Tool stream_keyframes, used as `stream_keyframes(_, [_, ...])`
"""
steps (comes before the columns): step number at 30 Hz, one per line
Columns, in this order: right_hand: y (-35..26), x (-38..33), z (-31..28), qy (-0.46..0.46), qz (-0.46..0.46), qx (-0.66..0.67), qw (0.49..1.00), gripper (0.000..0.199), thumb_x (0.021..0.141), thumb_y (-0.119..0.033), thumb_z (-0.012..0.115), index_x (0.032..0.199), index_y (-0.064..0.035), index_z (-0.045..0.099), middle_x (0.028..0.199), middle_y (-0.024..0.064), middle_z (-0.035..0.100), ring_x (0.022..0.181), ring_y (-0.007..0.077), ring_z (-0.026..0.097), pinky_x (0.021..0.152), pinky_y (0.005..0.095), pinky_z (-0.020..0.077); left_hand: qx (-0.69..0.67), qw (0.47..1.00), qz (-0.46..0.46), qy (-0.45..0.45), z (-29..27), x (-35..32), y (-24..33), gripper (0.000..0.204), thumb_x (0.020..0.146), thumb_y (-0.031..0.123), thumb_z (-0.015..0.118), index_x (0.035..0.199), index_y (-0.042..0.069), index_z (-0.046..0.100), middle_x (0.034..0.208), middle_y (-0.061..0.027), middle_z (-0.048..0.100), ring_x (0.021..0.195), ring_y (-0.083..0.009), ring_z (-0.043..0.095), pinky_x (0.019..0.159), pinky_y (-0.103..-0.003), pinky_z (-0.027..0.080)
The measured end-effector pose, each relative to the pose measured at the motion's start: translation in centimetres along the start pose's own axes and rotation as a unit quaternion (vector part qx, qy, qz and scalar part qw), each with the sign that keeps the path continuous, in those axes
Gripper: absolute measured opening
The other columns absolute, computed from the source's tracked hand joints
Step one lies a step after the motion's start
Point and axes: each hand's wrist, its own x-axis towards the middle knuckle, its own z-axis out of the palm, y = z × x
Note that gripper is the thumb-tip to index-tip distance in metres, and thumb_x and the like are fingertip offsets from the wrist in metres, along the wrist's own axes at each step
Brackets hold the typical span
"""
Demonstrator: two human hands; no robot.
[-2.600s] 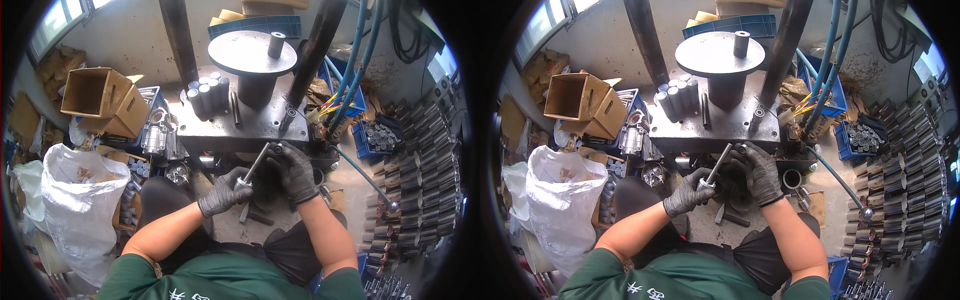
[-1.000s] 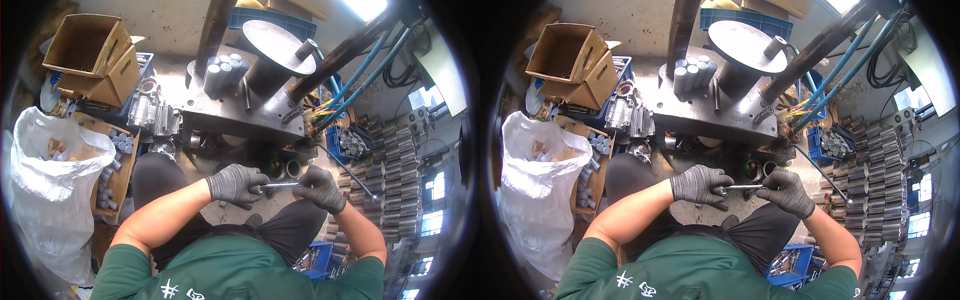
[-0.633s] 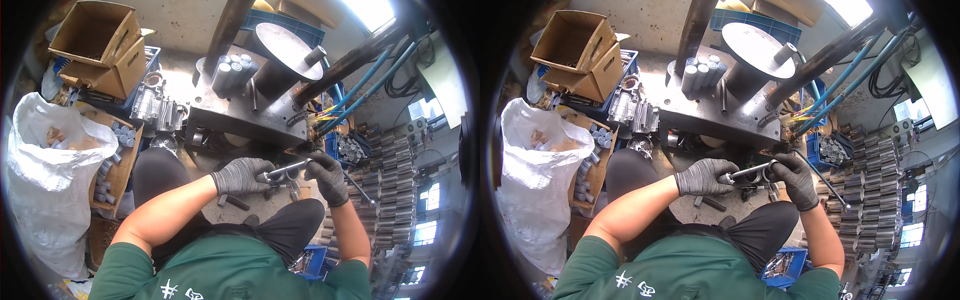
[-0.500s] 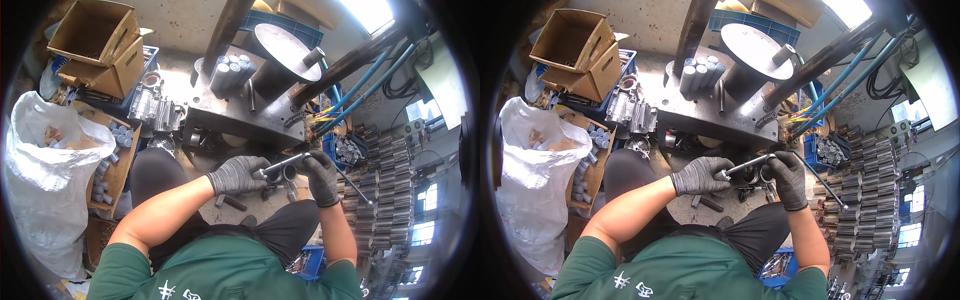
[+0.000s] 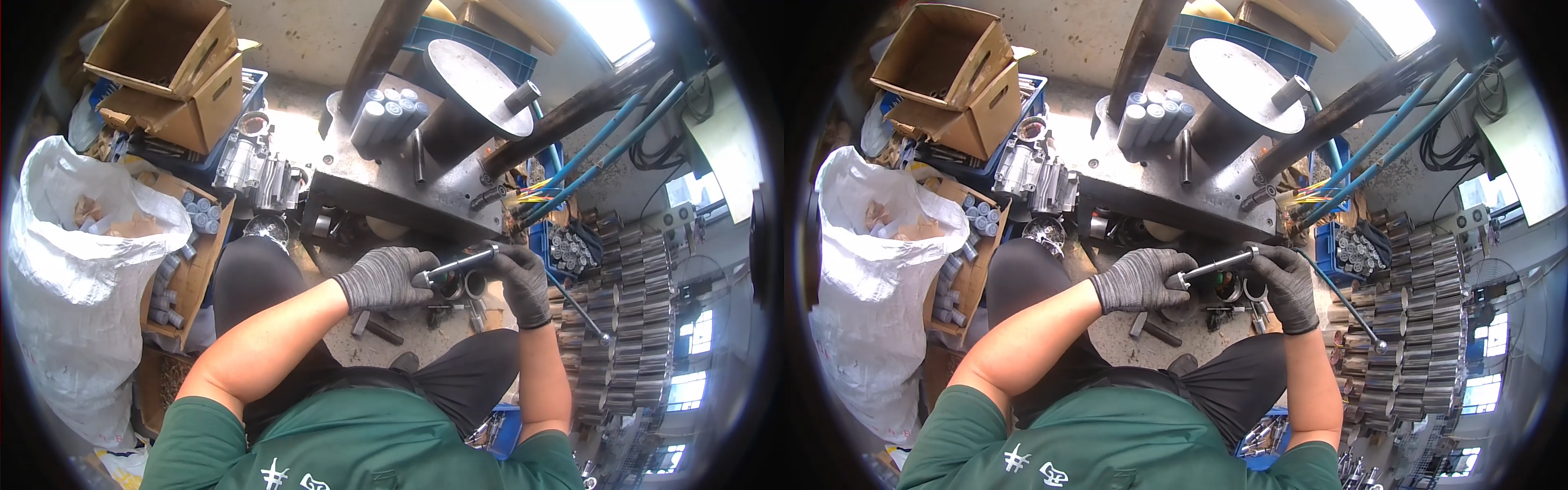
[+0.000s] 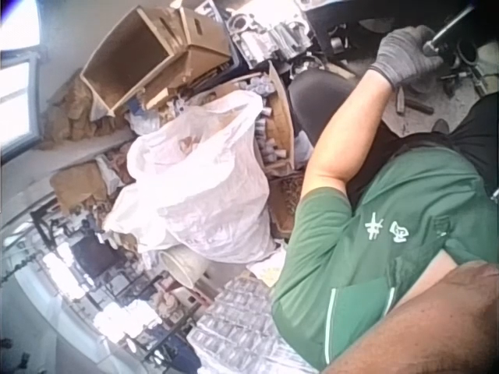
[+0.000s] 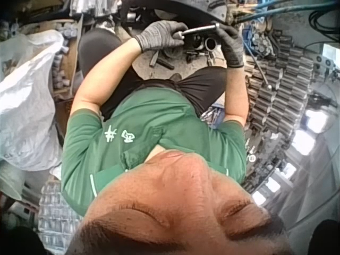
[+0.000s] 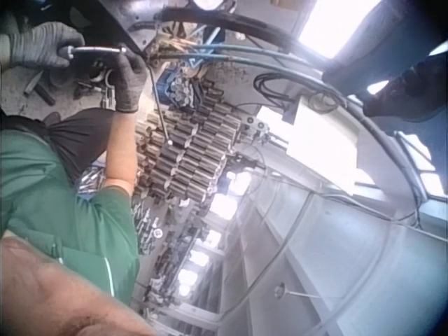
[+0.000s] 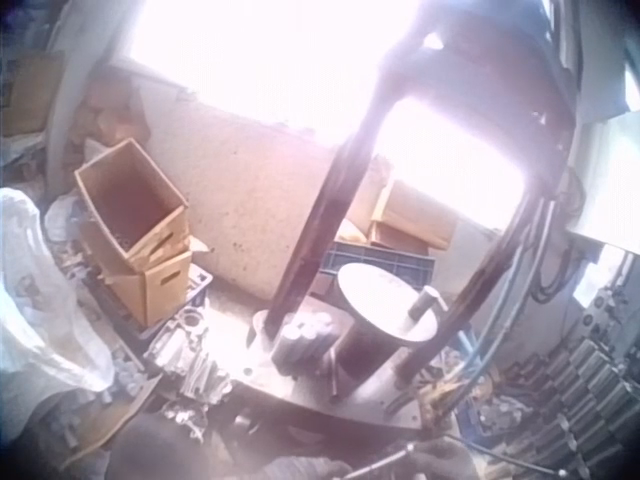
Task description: Assembling small metal components and using a manual press to fit them together.
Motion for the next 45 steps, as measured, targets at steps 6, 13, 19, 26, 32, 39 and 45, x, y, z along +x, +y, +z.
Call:
stream_keyframes(6, [-1.3, 0.3, -0.7, -0.035, 0.0, -0.144, 0.989, 0.03, 0.087, 0.004, 0.078, 0.117, 0.0025, 0.072, 0.09, 0.006, 0.071, 0.076, 0.011, 0.067, 0.068, 0.0263, 0.0548, 0.093, 0.995, 0.021, -0.015, -0.1, -0.1, -0.5, 0.055, 0.086, 0.042, 0.077, 0.13, 0.011, 0.066, 0.107, -0.0166, 0.069, 0.101, -0.0378, 0.07, 0.089, -0.048, 0.057])
stream_keyframes(13, [-2.1, 0.4, -1.7, -0.101, 0.016, -0.133, 0.986, 0.031, 0.086, 0.005, 0.08, 0.116, 0.0038, 0.072, 0.094, 0.0034, 0.069, 0.083, 0.013, 0.068, 0.076, 0.0284, 0.057, 0.094, 0.994, 0.064, -0.007, 0.4, -0.3, -1.3, 0.055, 0.085, 0.042, 0.078, 0.13, 0.011, 0.067, 0.105, -0.0144, 0.069, 0.1, -0.036, 0.07, 0.088, -0.046, 0.058])
stream_keyframes(19, [-2.1, 0.2, -2.3, -0.144, 0.011, -0.147, 0.978, 0.031, 0.083, 0.006, 0.081, 0.113, 0.0046, 0.074, 0.095, 0.0033, 0.066, 0.088, 0.0132, 0.068, 0.08, 0.0285, 0.0568, 0.096, 0.992, 0.076, -0.017, 0.8, -0.3, -1.6, 0.054, 0.085, 0.041, 0.079, 0.129, 0.012, 0.067, 0.104, -0.0136, 0.068, 0.1, -0.035, 0.07, 0.088, -0.046, 0.058])
stream_keyframes(26, [-2.2, -0.3, -2.0, -0.142, -0.044, -0.213, 0.966, 0.031, 0.079, 0.004, 0.085, 0.109, 0.0022, 0.076, 0.093, 0.0042, 0.067, 0.088, 0.0134, 0.067, 0.078, 0.0273, 0.0546, 0.11, 0.989, 0.094, -0.022, 0.8, -0.3, -1.8, 0.056, 0.085, 0.041, 0.079, 0.131, 0.012, 0.066, 0.103, -0.0133, 0.067, 0.096, -0.0348, 0.07, 0.084, -0.046, 0.058])
stream_keyframes(32, [-1.0, -0.5, -2.2, -0.157, -0.165, -0.329, 0.916, 0.035, 0.075, -0.002, 0.09, 0.108, 0.0007, 0.077, 0.094, 0.0065, 0.068, 0.085, 0.0164, 0.065, 0.076, 0.0305, 0.053, 0.159, 0.98, 0.107, -0.044, 0.2, -0.3, -1.8, 0.052, 0.087, 0.037, 0.077, 0.131, 0.013, 0.065, 0.1, -0.0127, 0.066, 0.091, -0.0343, 0.071, 0.08, -0.046, 0.058])
stream_keyframes(39, [0.5, -1.4, -2.5, -0.14, -0.06, -0.189, 0.97, 0.032, 0.079, 0.002, 0.085, 0.109, 0.0016, 0.077, 0.096, 0.0075, 0.068, 0.088, 0.0176, 0.066, 0.08, 0.0315, 0.0536, 0.145, 0.98, 0.129, -0.046, 0.3, -0.3, -2.2, 0.05, 0.086, 0.035, 0.078, 0.129, 0.013, 0.066, 0.1, -0.0129, 0.066, 0.09, -0.0346, 0.07, 0.079, -0.046, 0.058])
stream_keyframes(45, [-0.1, -1.4, -2.3, -0.123, 0.008, -0.151, 0.981, 0.031, 0.082, 0.005, 0.083, 0.111, 0.0043, 0.075, 0.097, 0.0059, 0.068, 0.093, 0.0149, 0.069, 0.083, 0.0305, 0.0577, 0.087, 0.989, 0.115, -0.035, 1.6, -0.5, -2.5, 0.05, 0.084, 0.034, 0.079, 0.128, 0.013, 0.068, 0.103, -0.0129, 0.067, 0.097, -0.0347, 0.071, 0.084, -0.046, 0.058])
